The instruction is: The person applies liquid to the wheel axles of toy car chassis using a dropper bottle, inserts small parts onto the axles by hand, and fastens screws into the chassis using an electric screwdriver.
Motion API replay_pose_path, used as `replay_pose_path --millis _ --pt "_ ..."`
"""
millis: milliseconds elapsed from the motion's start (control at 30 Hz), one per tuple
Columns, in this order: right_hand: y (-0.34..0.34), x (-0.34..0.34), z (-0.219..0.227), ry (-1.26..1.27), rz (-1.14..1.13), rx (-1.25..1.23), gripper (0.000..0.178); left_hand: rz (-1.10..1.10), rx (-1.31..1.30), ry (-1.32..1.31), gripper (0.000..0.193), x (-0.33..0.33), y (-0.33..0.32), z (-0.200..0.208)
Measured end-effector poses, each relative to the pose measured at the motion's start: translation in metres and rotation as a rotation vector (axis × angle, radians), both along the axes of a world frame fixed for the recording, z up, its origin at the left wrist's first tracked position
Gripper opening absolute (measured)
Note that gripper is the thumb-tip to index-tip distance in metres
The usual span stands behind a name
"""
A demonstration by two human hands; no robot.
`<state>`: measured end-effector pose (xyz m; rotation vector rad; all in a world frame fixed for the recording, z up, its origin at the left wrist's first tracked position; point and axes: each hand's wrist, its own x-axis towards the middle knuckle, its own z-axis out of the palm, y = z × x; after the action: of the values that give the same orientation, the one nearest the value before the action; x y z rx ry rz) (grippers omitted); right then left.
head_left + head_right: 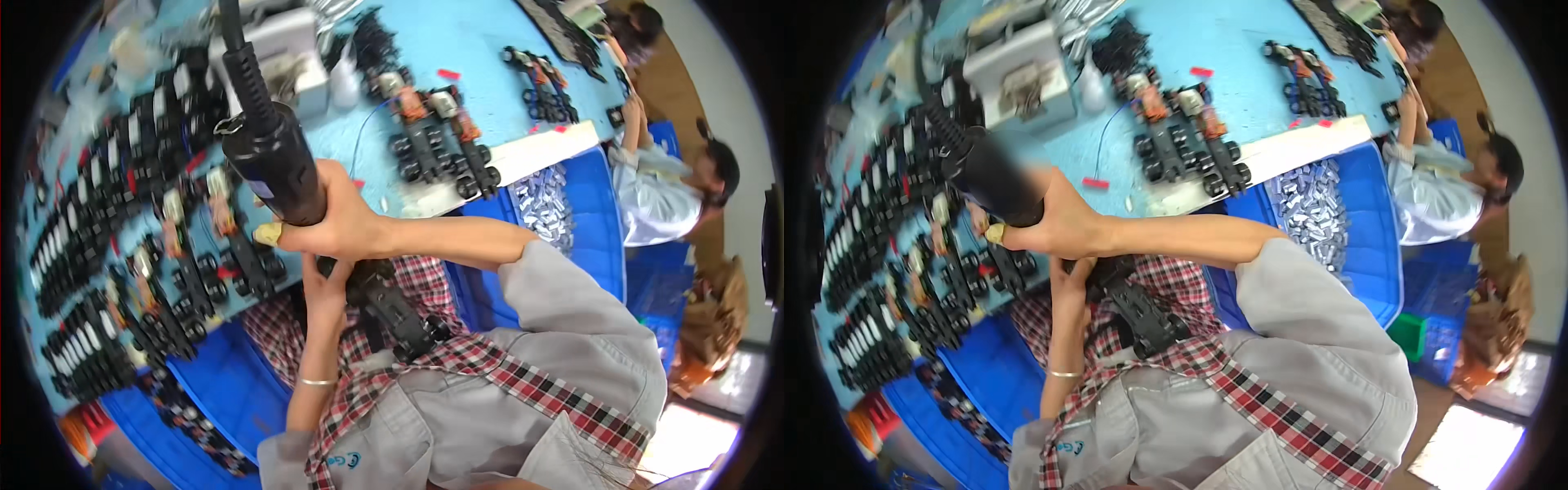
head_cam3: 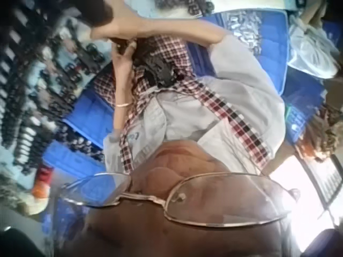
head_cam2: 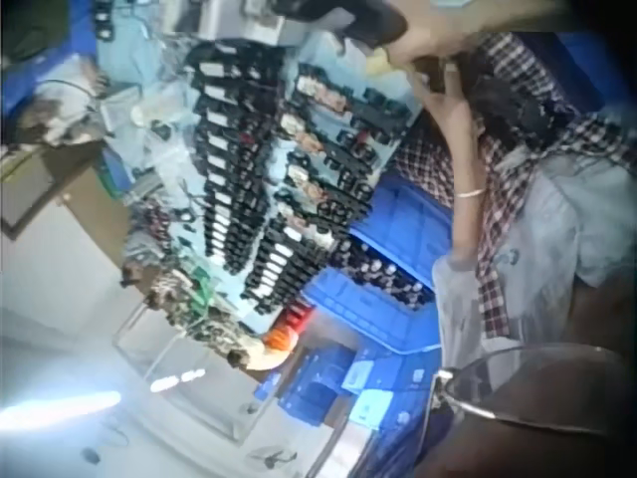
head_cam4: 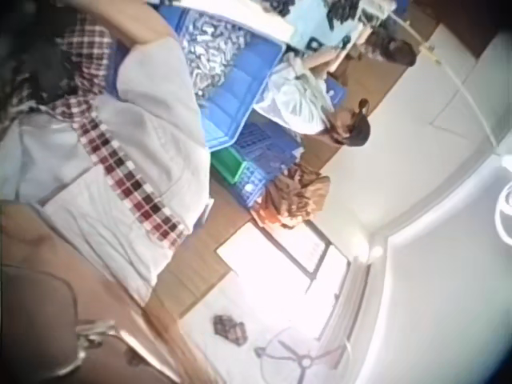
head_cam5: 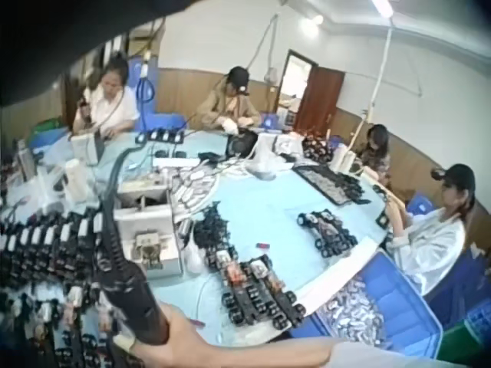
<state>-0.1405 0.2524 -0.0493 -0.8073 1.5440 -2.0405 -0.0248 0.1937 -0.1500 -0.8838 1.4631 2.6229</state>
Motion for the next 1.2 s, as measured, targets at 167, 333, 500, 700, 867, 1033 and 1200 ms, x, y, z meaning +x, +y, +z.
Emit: replay_pose_path --millis 167,333,500,700,867,1033,1200 --pt "0.108 -0.047 0.109 -0.051 0.102 -0.506 0.012 -0.305 -0.706 0.407 0.054 -0.061 0.022 0.105" --pt "0.276 -0.026 0.152 -0.004 0.252 -0.793 0.031 0.021 -1.037 1.396 0.051 -0.148 0.137 0.188" --pt "0.365 0.009 0.049 -0.098 -0.341 -0.552 0.046 -0.669 -1.687 1.485 0.042 -0.219 0.215 0.082" --pt "0.418 0.043 -0.018 -0.292 -0.578 -0.503 0.048 -1.308 -1.882 1.37 0.071 -0.183 0.213 0.062" --pt "0.411 0.024 -0.014 -0.31 -0.511 -0.598 0.052 -1.117 -1.769 1.103 0.03 -0.253 0.303 0.091" --pt "0.385 0.006 -0.01 -0.326 -0.463 -0.531 0.052 -0.7 -2.189 1.047 0.031 -0.322 0.36 0.003" --pt "0.371 0.008 0.003 -0.254 -0.475 -0.447 0.052 -0.432 -2.013 1.145 0.022 -0.362 0.333 0.077"
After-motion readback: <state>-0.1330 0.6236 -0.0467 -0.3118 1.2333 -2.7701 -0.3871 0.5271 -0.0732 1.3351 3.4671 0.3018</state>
